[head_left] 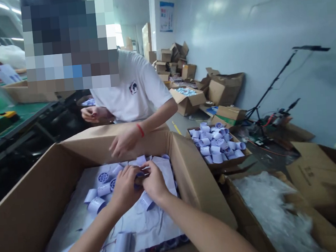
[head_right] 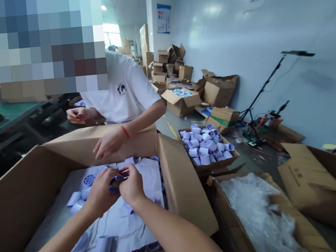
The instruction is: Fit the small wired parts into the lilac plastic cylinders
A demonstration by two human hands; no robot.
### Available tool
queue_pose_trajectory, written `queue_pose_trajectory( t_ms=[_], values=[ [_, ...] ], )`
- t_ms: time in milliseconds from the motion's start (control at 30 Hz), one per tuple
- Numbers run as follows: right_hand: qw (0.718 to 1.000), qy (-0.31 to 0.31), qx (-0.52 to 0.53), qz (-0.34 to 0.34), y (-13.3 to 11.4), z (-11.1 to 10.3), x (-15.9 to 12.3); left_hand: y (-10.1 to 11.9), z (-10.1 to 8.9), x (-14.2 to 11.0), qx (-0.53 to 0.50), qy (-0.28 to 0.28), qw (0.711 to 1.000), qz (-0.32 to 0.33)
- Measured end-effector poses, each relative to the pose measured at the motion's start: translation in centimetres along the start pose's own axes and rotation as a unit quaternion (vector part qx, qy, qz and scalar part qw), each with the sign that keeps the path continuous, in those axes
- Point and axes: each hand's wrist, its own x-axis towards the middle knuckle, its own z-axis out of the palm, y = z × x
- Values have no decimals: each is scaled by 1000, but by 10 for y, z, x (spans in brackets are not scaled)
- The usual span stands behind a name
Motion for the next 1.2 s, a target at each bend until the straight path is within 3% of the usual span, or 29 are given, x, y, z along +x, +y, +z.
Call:
queue_pose_trajectory(
  t_ms=[200, 400, 700, 1000, 1200],
  values=[
    [1000, -15, -12, 7, -5, 0, 5, -8, 0, 4, -1, -1, 1000, 16],
    [995, -79, 40, 49, -7, -1, 7, -6, -3, 5, -6, 10, 1000, -1],
    [989, -36, -114, -87, -4, -1, -8, 6, -12, 2, 17, -2, 999, -36],
    [997, -26, -39, -65, 4, 4, -4, 6, -12, 1, 29, -27, 999, -30],
    [996, -94, -11, 7, -3, -1, 7, -1, -10, 3, -26, 2, 999, -41]
  ],
)
